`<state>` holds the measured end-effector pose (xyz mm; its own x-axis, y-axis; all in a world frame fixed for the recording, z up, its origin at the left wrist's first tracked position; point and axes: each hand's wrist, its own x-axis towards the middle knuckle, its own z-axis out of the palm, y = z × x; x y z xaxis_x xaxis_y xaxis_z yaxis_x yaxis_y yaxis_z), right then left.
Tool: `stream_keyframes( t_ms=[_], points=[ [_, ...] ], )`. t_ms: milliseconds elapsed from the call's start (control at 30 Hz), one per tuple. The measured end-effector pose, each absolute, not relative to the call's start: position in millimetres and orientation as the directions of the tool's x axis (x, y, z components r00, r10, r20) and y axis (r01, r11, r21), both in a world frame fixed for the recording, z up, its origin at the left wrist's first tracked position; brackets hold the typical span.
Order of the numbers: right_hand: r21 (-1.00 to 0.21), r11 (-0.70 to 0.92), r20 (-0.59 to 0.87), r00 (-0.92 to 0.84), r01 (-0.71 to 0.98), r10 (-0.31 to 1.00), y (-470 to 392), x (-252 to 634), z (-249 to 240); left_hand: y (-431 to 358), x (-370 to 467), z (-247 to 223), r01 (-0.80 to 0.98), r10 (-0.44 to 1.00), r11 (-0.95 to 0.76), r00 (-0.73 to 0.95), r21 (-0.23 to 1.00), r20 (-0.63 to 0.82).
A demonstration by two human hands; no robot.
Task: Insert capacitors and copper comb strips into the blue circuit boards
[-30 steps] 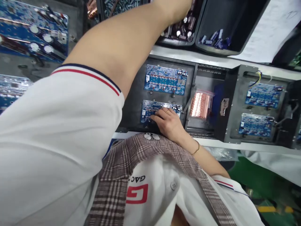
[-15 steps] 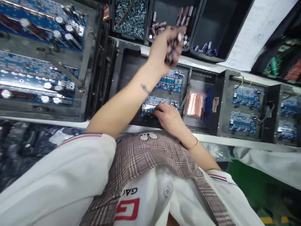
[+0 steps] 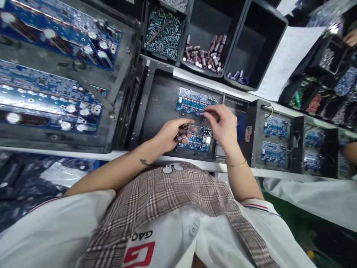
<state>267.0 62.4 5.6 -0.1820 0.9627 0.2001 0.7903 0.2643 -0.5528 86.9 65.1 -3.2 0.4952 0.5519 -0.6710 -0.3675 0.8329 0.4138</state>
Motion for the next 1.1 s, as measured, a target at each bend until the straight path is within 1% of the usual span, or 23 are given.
stream_keyframes(
  t_ms=[67, 133, 200, 300, 367, 567, 633, 700, 767, 800, 900, 967, 1000, 1100],
  points=[
    [-0.461, 0.259, 0.185, -0.193, 0.849, 0.964, 78, 274, -9, 69, 84, -7, -0.366, 0.535, 0.842, 0.465, 0.397, -0.705],
    [-0.398, 0.267, 0.155, -0.223, 0.877, 0.962, 88, 278, -19, 71, 82, -10, -0.358, 0.511, 0.856, 0.485, 0.373, -0.709],
    [-0.395, 0.271, 0.143, -0.232, 0.878, 0.962, 92, 279, -24, 71, 80, -12, -0.358, 0.510, 0.858, 0.496, 0.370, -0.703],
    [-0.428, 0.280, 0.126, -0.250, 0.859, 0.960, 92, 280, -24, 69, 79, -13, -0.385, 0.534, 0.842, 0.492, 0.378, -0.688],
    [-0.419, 0.285, 0.111, -0.263, 0.862, 0.958, 91, 281, -22, 69, 80, -13, -0.405, 0.552, 0.829, 0.480, 0.386, -0.682],
    [-0.281, 0.338, 0.064, -0.334, 0.898, 0.940, 96, 282, -18, 74, 88, -10, -0.405, 0.577, 0.811, 0.430, 0.422, -0.695],
    [-0.239, 0.382, 0.060, -0.379, 0.893, 0.923, 97, 283, -18, 76, 90, -10, -0.417, 0.574, 0.810, 0.424, 0.411, -0.701],
    [-0.209, 0.460, 0.048, -0.461, 0.863, 0.886, 98, 285, -18, 77, 91, -12, -0.427, 0.566, 0.813, 0.423, 0.395, -0.708],
    [-0.220, 0.530, 0.043, -0.535, 0.819, 0.844, 96, 285, -16, 77, 90, -13, -0.428, 0.561, 0.816, 0.428, 0.388, -0.708],
    [-0.248, 0.537, 0.059, -0.541, 0.806, 0.839, 94, 285, -14, 76, 90, -14, -0.429, 0.564, 0.815, 0.432, 0.389, -0.704],
    [-0.404, 0.467, 0.107, -0.466, 0.787, 0.878, 88, 276, -6, 75, 89, -14, -0.438, 0.587, 0.803, 0.462, 0.405, -0.664],
    [-0.460, 0.434, 0.097, -0.442, 0.775, 0.892, 88, 267, -3, 75, 88, -14, -0.445, 0.600, 0.796, 0.489, 0.411, -0.633],
    [-0.449, 0.429, 0.092, -0.437, 0.784, 0.895, 89, 263, -4, 75, 87, -14, -0.440, 0.596, 0.800, 0.496, 0.409, -0.631],
    [-0.332, 0.415, 0.109, -0.402, 0.847, 0.909, 99, 256, -14, 75, 85, -16, -0.406, 0.546, 0.833, 0.486, 0.376, -0.683]
  ],
)
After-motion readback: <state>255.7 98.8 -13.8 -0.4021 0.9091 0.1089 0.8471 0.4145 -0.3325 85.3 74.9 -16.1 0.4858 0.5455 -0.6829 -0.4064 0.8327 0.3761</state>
